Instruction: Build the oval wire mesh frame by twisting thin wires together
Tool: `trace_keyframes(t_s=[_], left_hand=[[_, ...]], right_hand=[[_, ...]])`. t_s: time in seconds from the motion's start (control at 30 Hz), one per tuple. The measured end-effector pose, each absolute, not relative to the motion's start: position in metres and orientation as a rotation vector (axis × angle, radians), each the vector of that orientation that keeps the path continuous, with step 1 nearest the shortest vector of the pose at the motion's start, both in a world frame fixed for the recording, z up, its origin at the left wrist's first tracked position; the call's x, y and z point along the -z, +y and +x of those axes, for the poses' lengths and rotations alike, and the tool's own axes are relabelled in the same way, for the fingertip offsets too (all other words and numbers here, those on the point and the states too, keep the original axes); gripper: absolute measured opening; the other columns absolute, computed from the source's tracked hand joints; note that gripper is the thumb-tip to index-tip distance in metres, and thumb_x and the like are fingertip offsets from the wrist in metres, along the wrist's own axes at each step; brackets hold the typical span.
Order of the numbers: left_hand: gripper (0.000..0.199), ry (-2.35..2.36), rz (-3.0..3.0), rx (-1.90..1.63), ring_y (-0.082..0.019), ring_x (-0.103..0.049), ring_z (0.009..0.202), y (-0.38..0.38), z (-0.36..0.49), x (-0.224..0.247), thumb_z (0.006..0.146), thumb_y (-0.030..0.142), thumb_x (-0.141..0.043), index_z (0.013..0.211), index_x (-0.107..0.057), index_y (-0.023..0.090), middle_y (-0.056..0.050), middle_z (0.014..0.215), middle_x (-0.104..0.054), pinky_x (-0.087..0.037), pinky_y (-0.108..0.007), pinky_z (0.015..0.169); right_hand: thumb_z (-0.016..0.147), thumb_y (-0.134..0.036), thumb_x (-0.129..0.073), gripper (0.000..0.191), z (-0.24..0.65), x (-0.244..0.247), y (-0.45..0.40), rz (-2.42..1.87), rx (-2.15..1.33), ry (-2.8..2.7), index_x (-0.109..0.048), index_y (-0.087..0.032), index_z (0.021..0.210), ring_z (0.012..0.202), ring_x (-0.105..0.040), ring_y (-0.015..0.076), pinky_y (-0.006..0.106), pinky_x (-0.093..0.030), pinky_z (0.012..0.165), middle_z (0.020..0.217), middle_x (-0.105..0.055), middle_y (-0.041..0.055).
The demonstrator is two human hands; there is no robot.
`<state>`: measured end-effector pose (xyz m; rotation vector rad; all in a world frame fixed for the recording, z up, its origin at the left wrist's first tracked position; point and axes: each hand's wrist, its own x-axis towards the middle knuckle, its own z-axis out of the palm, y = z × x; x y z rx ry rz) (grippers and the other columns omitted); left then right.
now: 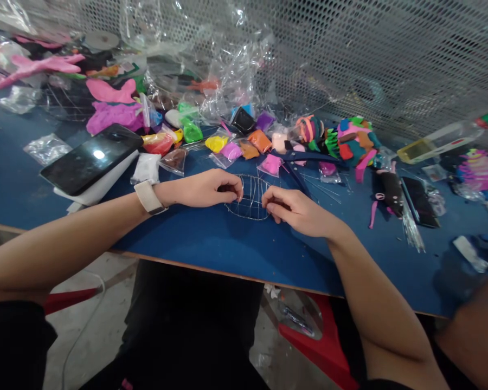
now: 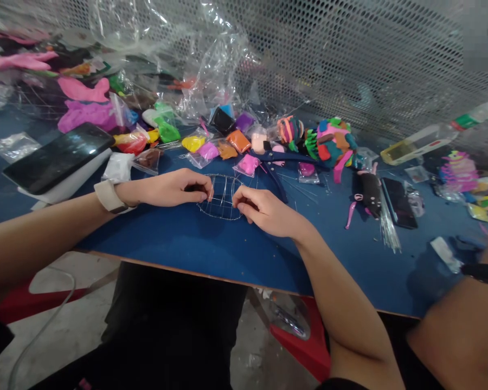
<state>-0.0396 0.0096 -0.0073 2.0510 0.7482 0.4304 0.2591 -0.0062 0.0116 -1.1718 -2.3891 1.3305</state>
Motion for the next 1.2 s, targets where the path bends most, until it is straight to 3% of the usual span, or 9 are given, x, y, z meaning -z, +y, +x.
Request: trace_keyframes(t_s=[0.17, 0.3, 0.37, 0.43, 0.5, 0.57, 0.8, 1.0, 1.2], left_hand=[[0.018, 0.816, 2.094, -0.566, -0.016, -0.071, 0.081, 0.006, -0.041, 0.006, 0.094, 0.025, -0.065, 0.101, -0.080, 0.018, -0.005, 0.095, -0.082, -0.051, -0.029, 0.074], [0.016, 0.941, 2.200, -0.759, -0.017, -0.073, 0.082, 0.000, -0.042, 0.003, 0.095, 0.026, -0.064, 0.093, -0.078, 0.020, -0.005, 0.093, -0.082, -0.055, -0.033, 0.081], [0.017, 1.039, 2.251, -0.878, -0.019, -0.072, 0.085, -0.004, -0.041, 0.003, 0.098, 0.030, -0.063, 0.097, -0.076, 0.019, -0.006, 0.095, -0.080, -0.057, -0.035, 0.084], [0.027, 1.085, 2.313, -0.947, -0.024, -0.072, 0.103, -0.006, -0.039, 0.005, 0.101, 0.039, -0.065, 0.115, -0.074, 0.018, -0.011, 0.112, -0.078, -0.059, -0.041, 0.097], [0.047, 1.047, 2.375, -0.935, -0.033, -0.067, 0.131, -0.008, -0.036, 0.009, 0.101, 0.047, -0.068, 0.136, -0.067, 0.017, -0.017, 0.137, -0.071, -0.055, -0.052, 0.116], [0.057, 0.980, 2.403, -0.882, -0.037, -0.057, 0.149, -0.010, -0.031, 0.014, 0.101, 0.051, -0.071, 0.147, -0.060, 0.019, -0.019, 0.152, -0.063, -0.047, -0.059, 0.128], [0.030, 0.942, 2.371, -0.804, -0.031, -0.064, 0.138, -0.012, -0.023, 0.023, 0.108, 0.039, -0.062, 0.131, -0.059, 0.020, -0.017, 0.144, -0.065, -0.055, -0.051, 0.119], [0.030, 0.990, 2.322, -0.727, -0.030, -0.067, 0.123, -0.009, -0.028, 0.019, 0.103, 0.044, -0.067, 0.121, -0.058, 0.022, -0.013, 0.136, -0.066, -0.056, -0.046, 0.104], [0.043, 1.063, 2.311, -0.609, -0.031, -0.067, 0.119, -0.008, -0.030, 0.017, 0.093, 0.046, -0.079, 0.121, -0.055, 0.023, -0.012, 0.137, -0.066, -0.055, -0.044, 0.095]], right_hand=[[0.103, -0.032, -0.068, 0.009, 0.259, -0.010, -0.011, -1.211, -1.217, -2.294, -0.068, -0.024, 0.105, 0.057, -0.060, 0.0162, 0.035, -0.048, 0.059, 0.068, -0.065, -0.0026], [0.103, -0.043, -0.070, 0.020, 0.258, -0.004, -0.012, -1.159, -0.795, -2.255, -0.070, -0.025, 0.094, 0.060, -0.056, 0.0173, 0.039, -0.050, 0.062, 0.075, -0.068, 0.0009], [0.103, -0.049, -0.072, 0.023, 0.256, 0.000, -0.011, -1.111, -0.586, -2.191, -0.072, -0.026, 0.103, 0.077, -0.066, 0.0231, 0.044, -0.058, 0.075, 0.094, -0.076, 0.0062], [0.100, -0.055, -0.076, 0.040, 0.254, 0.005, -0.010, -1.041, -0.476, -2.211, -0.072, -0.027, 0.127, 0.112, -0.073, 0.0338, 0.055, -0.062, 0.100, 0.125, -0.077, 0.0126], [0.098, -0.061, -0.078, 0.063, 0.252, 0.009, -0.010, -0.969, -0.488, -2.306, -0.063, -0.029, 0.150, 0.146, -0.062, 0.0408, 0.064, -0.051, 0.124, 0.156, -0.066, 0.0157], [0.099, -0.063, -0.079, 0.072, 0.250, 0.014, -0.009, -0.932, -0.543, -2.382, -0.057, -0.029, 0.159, 0.158, -0.054, 0.0405, 0.066, -0.044, 0.133, 0.168, -0.058, 0.0160], [0.105, -0.056, -0.073, 0.038, 0.248, 0.017, -0.006, -0.953, -0.624, -2.322, -0.070, -0.028, 0.129, 0.143, -0.069, 0.0363, 0.063, -0.054, 0.125, 0.150, -0.073, 0.0135], [0.097, -0.062, -0.084, 0.044, 0.254, 0.016, -0.002, -0.990, -0.714, -2.269, -0.066, -0.028, 0.118, 0.136, -0.073, 0.0361, 0.058, -0.060, 0.115, 0.145, -0.077, 0.0137], [0.090, -0.071, -0.087, 0.057, 0.256, 0.018, 0.003, -1.028, -0.782, -2.263, -0.065, -0.027, 0.118, 0.140, -0.072, 0.0392, 0.061, -0.057, 0.118, 0.146, -0.077, 0.0148]])
